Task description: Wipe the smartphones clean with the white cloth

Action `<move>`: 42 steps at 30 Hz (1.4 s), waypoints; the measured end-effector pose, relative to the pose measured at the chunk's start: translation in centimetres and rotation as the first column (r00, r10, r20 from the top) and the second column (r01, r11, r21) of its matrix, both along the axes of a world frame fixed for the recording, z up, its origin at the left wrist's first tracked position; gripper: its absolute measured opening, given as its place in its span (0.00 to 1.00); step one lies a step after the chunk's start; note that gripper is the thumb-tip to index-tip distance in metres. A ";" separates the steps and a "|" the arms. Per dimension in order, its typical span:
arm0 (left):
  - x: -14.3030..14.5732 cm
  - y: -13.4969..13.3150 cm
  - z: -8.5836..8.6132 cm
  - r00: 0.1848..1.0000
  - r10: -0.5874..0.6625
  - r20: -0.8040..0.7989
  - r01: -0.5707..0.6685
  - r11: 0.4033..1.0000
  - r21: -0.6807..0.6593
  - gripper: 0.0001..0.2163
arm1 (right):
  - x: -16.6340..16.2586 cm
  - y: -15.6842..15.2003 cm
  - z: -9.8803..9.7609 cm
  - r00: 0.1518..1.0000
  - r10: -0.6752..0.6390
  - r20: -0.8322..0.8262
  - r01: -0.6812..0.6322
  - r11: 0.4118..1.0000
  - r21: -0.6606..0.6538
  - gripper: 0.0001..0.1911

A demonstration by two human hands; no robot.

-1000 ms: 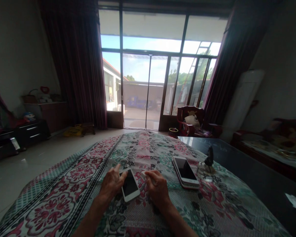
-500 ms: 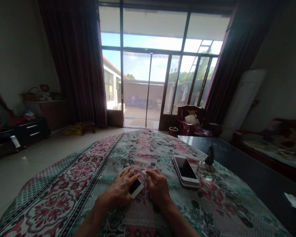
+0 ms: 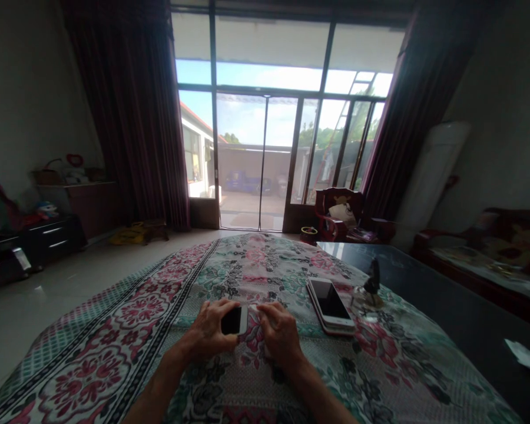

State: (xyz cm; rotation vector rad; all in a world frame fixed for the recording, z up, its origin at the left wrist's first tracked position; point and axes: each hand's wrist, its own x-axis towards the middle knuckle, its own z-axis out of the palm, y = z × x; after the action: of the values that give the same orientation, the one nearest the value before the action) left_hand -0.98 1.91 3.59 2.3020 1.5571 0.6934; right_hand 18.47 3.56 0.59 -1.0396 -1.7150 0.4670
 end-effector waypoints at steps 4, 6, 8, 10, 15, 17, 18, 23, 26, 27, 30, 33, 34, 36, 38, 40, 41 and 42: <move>0.4 -0.1 0.9 0.988 -0.077 0.135 0.074 0.997 0.023 0.23 | -0.4 -0.3 0.4 0.994 0.061 -0.091 -0.059 0.998 0.021 0.11; 0.6 -0.2 1.2 0.977 -0.108 0.183 0.106 0.994 0.018 0.22 | -0.6 -0.5 0.7 0.988 0.096 -0.118 -0.092 0.995 0.039 0.11; 0.6 -0.3 1.4 0.970 -0.120 0.211 0.120 0.993 0.010 0.21 | -0.7 -0.8 1.1 0.983 0.130 -0.130 -0.124 0.991 0.057 0.11; 0.2 -0.3 1.4 0.967 -0.104 0.233 0.107 0.994 0.000 0.22 | -0.9 -1.3 1.3 0.979 0.158 -0.132 -0.148 0.986 0.081 0.11; -1.0 -0.1 1.3 0.961 -0.042 0.274 0.056 0.997 -0.045 0.25 | -1.4 -2.3 1.5 0.969 0.223 -0.109 -0.207 0.968 0.140 0.10; -0.8 -0.2 1.3 0.963 -0.054 0.264 0.066 0.997 -0.037 0.24 | -1.4 -2.1 1.3 0.970 0.218 -0.111 -0.202 0.970 0.138 0.10; -0.5 -0.3 1.3 0.966 -0.068 0.249 0.077 0.997 -0.026 0.24 | -1.2 -1.9 1.2 0.971 0.205 -0.119 -0.190 0.973 0.129 0.10; 1.2 -0.6 1.3 0.971 -0.150 0.185 0.153 0.988 -0.001 0.23 | -0.3 -0.8 0.5 0.981 0.101 -0.167 -0.092 0.994 0.060 0.10; 1.1 -0.3 1.0 0.976 -0.129 0.177 0.129 0.992 0.013 0.23 | -0.4 -1.0 0.4 0.985 0.109 -0.137 -0.100 0.993 0.065 0.10; 0.8 -0.2 0.8 0.980 -0.100 0.173 0.098 0.995 0.021 0.23 | -0.5 -1.2 0.4 0.986 0.118 -0.118 -0.110 0.991 0.072 0.11; 0.2 0.1 0.2 0.987 -0.011 0.160 0.004 0.999 0.045 0.25 | -0.9 -1.6 0.2 0.988 0.141 -0.064 -0.135 0.987 0.087 0.11; 0.5 0.2 -0.2 0.992 -0.006 0.129 0.000 0.999 0.048 0.23 | -0.8 -1.3 -0.1 0.989 0.136 -0.052 -0.132 0.988 0.074 0.11; 0.9 0.1 -0.3 0.993 -0.026 0.119 0.021 0.999 0.044 0.23 | -0.6 -1.1 -0.2 0.991 0.119 -0.059 -0.115 0.991 0.062 0.11; 1.6 -0.1 -0.3 0.992 -0.076 0.101 0.072 0.996 0.046 0.23 | -0.3 -0.7 -0.2 0.994 0.073 -0.076 -0.070 0.997 0.038 0.12; 2.1 -0.2 -0.3 0.991 -0.100 0.087 0.096 0.994 0.052 0.24 | 0.0 -0.5 -0.3 0.995 0.046 -0.085 -0.044 0.999 0.023 0.12; 2.1 -0.2 -0.3 0.994 -0.076 0.073 0.072 0.996 0.054 0.23 | 0.0 -0.5 -0.4 0.996 0.064 -0.063 -0.062 0.998 0.029 0.12; 1.9 -0.2 -0.3 0.997 -0.047 0.062 0.044 0.998 0.052 0.22 | 0.0 -0.6 -0.4 0.996 0.078 -0.045 -0.077 0.996 0.035 0.12; 1.7 -0.2 -0.3 0.999 -0.015 0.048 0.012 0.999 0.049 0.21 | -0.1 -0.7 -0.5 0.995 0.091 -0.026 -0.090 0.995 0.038 0.12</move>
State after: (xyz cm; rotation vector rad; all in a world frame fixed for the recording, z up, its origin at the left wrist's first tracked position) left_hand 0.69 1.75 3.26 2.3107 1.5184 0.7862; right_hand 18.37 2.85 0.13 -0.9274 -1.7454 0.5034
